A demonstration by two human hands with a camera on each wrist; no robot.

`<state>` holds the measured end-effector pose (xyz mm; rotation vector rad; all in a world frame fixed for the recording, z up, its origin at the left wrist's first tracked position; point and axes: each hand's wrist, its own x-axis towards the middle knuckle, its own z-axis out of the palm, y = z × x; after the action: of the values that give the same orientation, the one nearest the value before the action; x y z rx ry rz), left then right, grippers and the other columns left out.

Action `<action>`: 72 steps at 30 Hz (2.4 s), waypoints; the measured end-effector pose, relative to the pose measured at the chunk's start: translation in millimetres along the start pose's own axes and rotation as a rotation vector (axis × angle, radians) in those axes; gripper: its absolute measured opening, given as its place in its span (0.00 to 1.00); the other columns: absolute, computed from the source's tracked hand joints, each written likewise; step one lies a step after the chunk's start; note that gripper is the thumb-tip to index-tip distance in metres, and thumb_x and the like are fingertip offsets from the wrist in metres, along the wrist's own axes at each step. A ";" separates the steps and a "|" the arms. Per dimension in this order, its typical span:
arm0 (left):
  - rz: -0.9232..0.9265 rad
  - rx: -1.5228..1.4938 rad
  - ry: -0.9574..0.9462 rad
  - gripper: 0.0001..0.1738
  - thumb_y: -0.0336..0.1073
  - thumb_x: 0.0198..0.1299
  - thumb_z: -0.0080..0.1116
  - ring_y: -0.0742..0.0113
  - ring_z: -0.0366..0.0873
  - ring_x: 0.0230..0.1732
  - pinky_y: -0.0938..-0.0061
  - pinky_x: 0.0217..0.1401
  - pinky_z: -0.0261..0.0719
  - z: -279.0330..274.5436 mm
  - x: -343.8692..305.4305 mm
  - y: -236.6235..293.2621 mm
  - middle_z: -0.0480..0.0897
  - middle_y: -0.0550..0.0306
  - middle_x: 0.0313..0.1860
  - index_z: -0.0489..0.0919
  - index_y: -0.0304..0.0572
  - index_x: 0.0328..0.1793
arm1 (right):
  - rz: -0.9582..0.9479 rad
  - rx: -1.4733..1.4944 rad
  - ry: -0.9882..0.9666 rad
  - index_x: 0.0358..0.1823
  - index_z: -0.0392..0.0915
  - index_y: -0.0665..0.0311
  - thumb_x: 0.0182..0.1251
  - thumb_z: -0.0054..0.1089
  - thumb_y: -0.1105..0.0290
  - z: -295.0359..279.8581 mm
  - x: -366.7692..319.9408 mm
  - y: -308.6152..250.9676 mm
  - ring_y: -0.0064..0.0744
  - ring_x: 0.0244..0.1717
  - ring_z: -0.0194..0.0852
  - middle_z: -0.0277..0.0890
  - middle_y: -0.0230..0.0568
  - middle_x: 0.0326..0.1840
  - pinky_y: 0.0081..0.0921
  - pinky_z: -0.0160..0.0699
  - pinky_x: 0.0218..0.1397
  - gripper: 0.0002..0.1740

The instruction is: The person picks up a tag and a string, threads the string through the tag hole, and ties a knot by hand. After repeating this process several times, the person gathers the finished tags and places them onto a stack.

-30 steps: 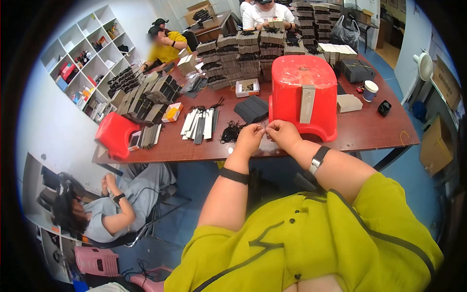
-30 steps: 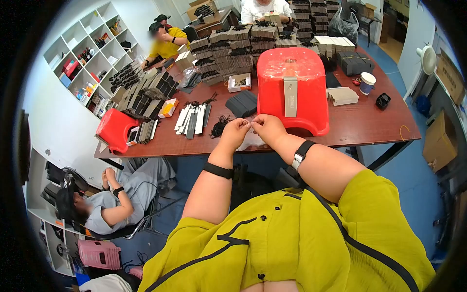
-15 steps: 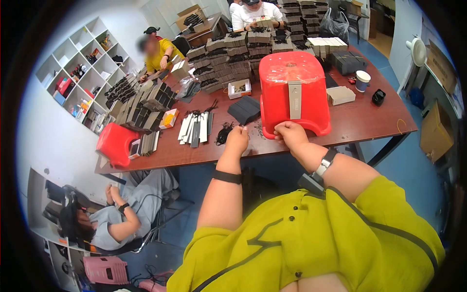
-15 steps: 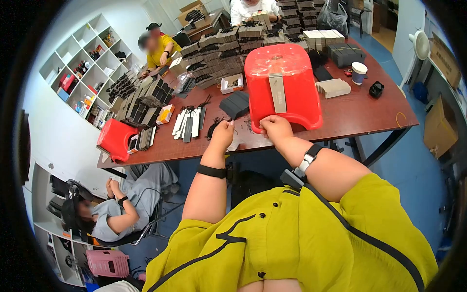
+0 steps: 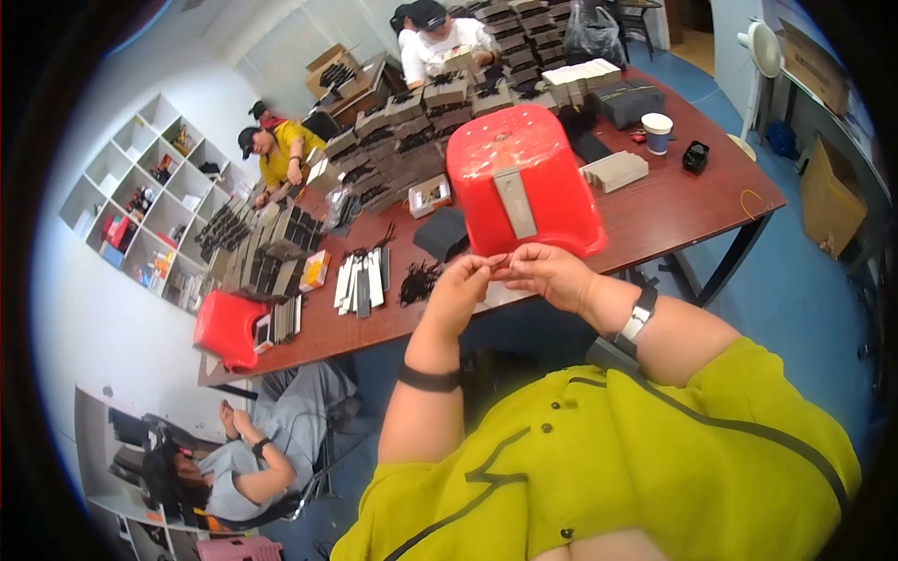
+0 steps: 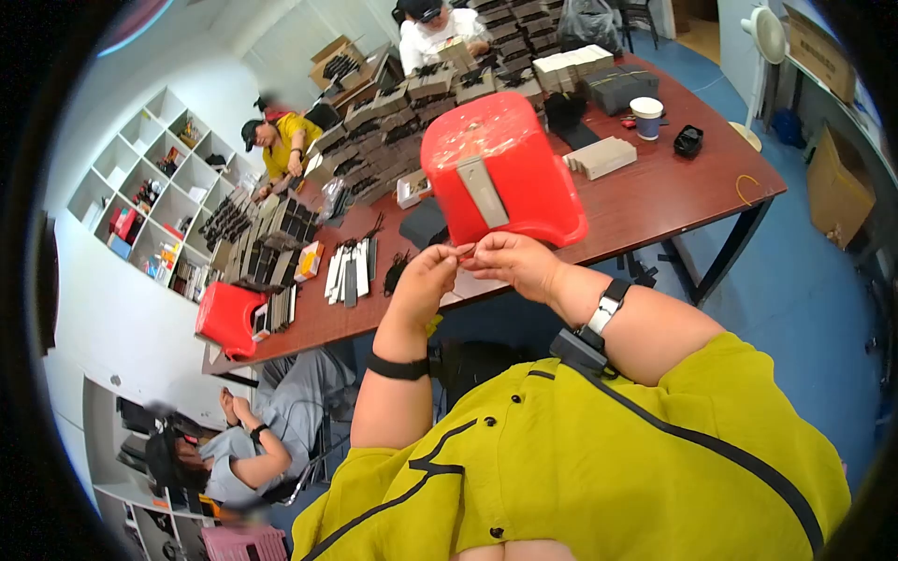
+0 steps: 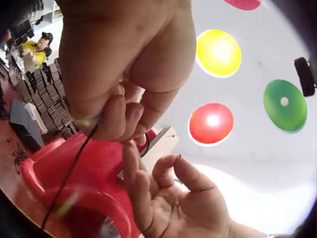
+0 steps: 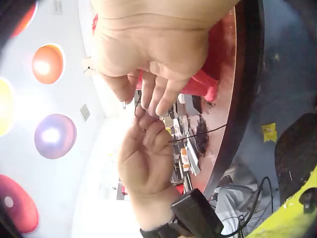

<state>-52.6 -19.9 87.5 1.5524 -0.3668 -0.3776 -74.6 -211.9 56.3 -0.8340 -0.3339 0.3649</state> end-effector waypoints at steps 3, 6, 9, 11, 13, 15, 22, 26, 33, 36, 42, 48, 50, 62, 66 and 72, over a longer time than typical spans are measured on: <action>0.249 0.459 0.138 0.05 0.31 0.61 0.53 0.81 0.66 0.28 0.85 0.30 0.65 13.5 2.3 -14.2 0.74 0.65 0.27 0.75 0.37 0.38 | -0.020 -0.049 0.063 0.40 0.75 0.64 0.64 0.53 0.71 9.4 -12.1 -9.3 0.28 0.51 0.72 0.74 0.39 0.52 0.27 0.71 0.55 0.06; 0.258 0.575 0.238 0.07 0.32 0.59 0.56 0.80 0.69 0.29 0.84 0.32 0.67 39.5 -7.3 0.3 0.75 0.66 0.26 0.77 0.35 0.34 | -0.027 -0.159 0.118 0.39 0.76 0.61 0.65 0.54 0.69 5.1 -15.9 -9.5 0.22 0.45 0.72 0.76 0.34 0.48 0.22 0.71 0.48 0.05; 0.284 0.503 0.318 0.08 0.34 0.58 0.59 0.82 0.67 0.24 0.85 0.26 0.64 50.5 -9.1 -7.3 0.74 0.68 0.21 0.79 0.34 0.34 | -0.050 -0.122 0.170 0.38 0.76 0.61 0.64 0.55 0.69 1.5 -20.4 -11.9 0.21 0.41 0.74 0.77 0.31 0.40 0.20 0.71 0.44 0.05; 0.162 0.375 0.402 0.09 0.33 0.57 0.58 0.77 0.72 0.31 0.82 0.35 0.70 53.6 -12.7 -5.4 0.78 0.63 0.27 0.78 0.32 0.34 | -0.099 -0.113 0.242 0.38 0.76 0.61 0.64 0.55 0.68 -0.6 -24.3 -15.8 0.21 0.36 0.75 0.77 0.31 0.34 0.19 0.72 0.40 0.06; 0.143 0.245 0.428 0.08 0.33 0.58 0.58 0.80 0.71 0.28 0.85 0.31 0.68 69.4 -18.1 9.1 0.78 0.64 0.26 0.78 0.32 0.35 | -0.126 -0.047 0.302 0.37 0.76 0.60 0.63 0.56 0.68 -2.5 -24.5 -17.2 0.19 0.33 0.74 0.77 0.31 0.32 0.18 0.73 0.36 0.05; 0.170 0.071 0.495 0.08 0.32 0.59 0.57 0.84 0.68 0.24 0.89 0.26 0.64 77.1 -19.9 18.1 0.78 0.64 0.24 0.78 0.33 0.35 | -0.185 0.051 0.403 0.37 0.76 0.60 0.63 0.56 0.68 -6.2 -22.7 -18.2 0.18 0.30 0.72 0.76 0.29 0.30 0.18 0.73 0.35 0.05; 0.657 0.435 0.514 0.04 0.25 0.53 0.62 0.85 0.68 0.21 0.89 0.25 0.66 120.5 -30.4 34.1 0.77 0.64 0.22 0.77 0.33 0.31 | -0.333 0.250 0.347 0.36 0.78 0.63 0.61 0.59 0.70 9.8 -28.1 -38.3 0.18 0.26 0.69 0.75 0.31 0.28 0.16 0.70 0.32 0.05; 0.729 0.534 0.516 0.04 0.23 0.54 0.59 0.85 0.64 0.23 0.89 0.25 0.62 130.7 -36.1 43.2 0.72 0.68 0.21 0.75 0.34 0.29 | -0.324 0.279 0.294 0.37 0.79 0.66 0.59 0.60 0.72 24.4 -37.0 -46.9 0.18 0.27 0.70 0.77 0.34 0.30 0.15 0.69 0.32 0.07; 0.805 0.517 0.586 0.04 0.23 0.53 0.61 0.86 0.64 0.21 0.89 0.23 0.63 125.1 -40.4 44.5 0.73 0.68 0.20 0.76 0.35 0.30 | -0.286 0.219 0.252 0.39 0.80 0.67 0.60 0.59 0.72 37.7 -46.1 -40.2 0.18 0.29 0.69 0.78 0.34 0.31 0.15 0.67 0.34 0.08; 0.835 0.539 0.590 0.04 0.22 0.52 0.61 0.85 0.66 0.21 0.89 0.23 0.64 121.1 -40.1 41.5 0.75 0.66 0.20 0.76 0.34 0.30 | -0.290 0.173 0.257 0.40 0.79 0.67 0.61 0.59 0.72 39.5 -46.6 -38.8 0.18 0.29 0.69 0.78 0.34 0.32 0.14 0.67 0.34 0.08; 0.862 0.625 0.606 0.04 0.22 0.51 0.62 0.85 0.68 0.21 0.87 0.23 0.66 117.5 -39.4 41.0 0.76 0.63 0.20 0.76 0.33 0.30 | -0.316 0.069 0.268 0.39 0.79 0.67 0.61 0.59 0.72 40.3 -46.8 -34.9 0.17 0.30 0.69 0.78 0.33 0.32 0.14 0.67 0.35 0.08; 0.807 0.621 0.576 0.04 0.22 0.50 0.62 0.84 0.68 0.20 0.87 0.23 0.66 116.8 -39.9 36.2 0.76 0.62 0.20 0.77 0.33 0.29 | -0.337 0.086 0.246 0.39 0.80 0.66 0.61 0.59 0.73 37.6 -46.4 -35.3 0.17 0.30 0.70 0.78 0.32 0.32 0.14 0.67 0.35 0.07; 0.835 0.638 0.594 0.04 0.22 0.50 0.62 0.84 0.68 0.20 0.87 0.23 0.66 117.7 -39.8 35.7 0.76 0.63 0.19 0.77 0.33 0.29 | -0.341 0.110 0.245 0.38 0.80 0.66 0.61 0.58 0.73 38.6 -46.6 -35.6 0.17 0.30 0.70 0.78 0.33 0.32 0.14 0.68 0.35 0.06; 0.814 0.616 0.568 0.03 0.24 0.52 0.61 0.82 0.71 0.22 0.86 0.25 0.69 116.1 -41.7 38.0 0.79 0.60 0.23 0.77 0.33 0.31 | -0.363 -0.010 0.237 0.37 0.80 0.69 0.61 0.59 0.73 39.3 -47.7 -31.3 0.18 0.30 0.69 0.77 0.33 0.32 0.15 0.67 0.35 0.07; 0.776 0.568 0.551 0.03 0.25 0.54 0.61 0.82 0.73 0.24 0.86 0.27 0.70 116.4 -44.0 41.7 0.80 0.59 0.25 0.78 0.33 0.33 | -0.398 -0.053 0.229 0.37 0.80 0.68 0.60 0.59 0.73 38.4 -46.8 -28.3 0.18 0.31 0.69 0.77 0.32 0.32 0.15 0.66 0.35 0.07; 0.710 0.551 0.552 0.05 0.26 0.55 0.61 0.82 0.72 0.26 0.87 0.28 0.69 113.4 -49.1 46.1 0.79 0.60 0.26 0.79 0.32 0.35 | -0.431 -0.073 0.164 0.36 0.80 0.68 0.60 0.58 0.74 36.9 -47.5 -27.4 0.19 0.31 0.69 0.77 0.32 0.34 0.15 0.66 0.36 0.06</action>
<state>-147.9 -99.0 132.7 1.8469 -0.5791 0.7502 -127.4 -225.6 93.6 -0.8327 -0.3651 -0.1176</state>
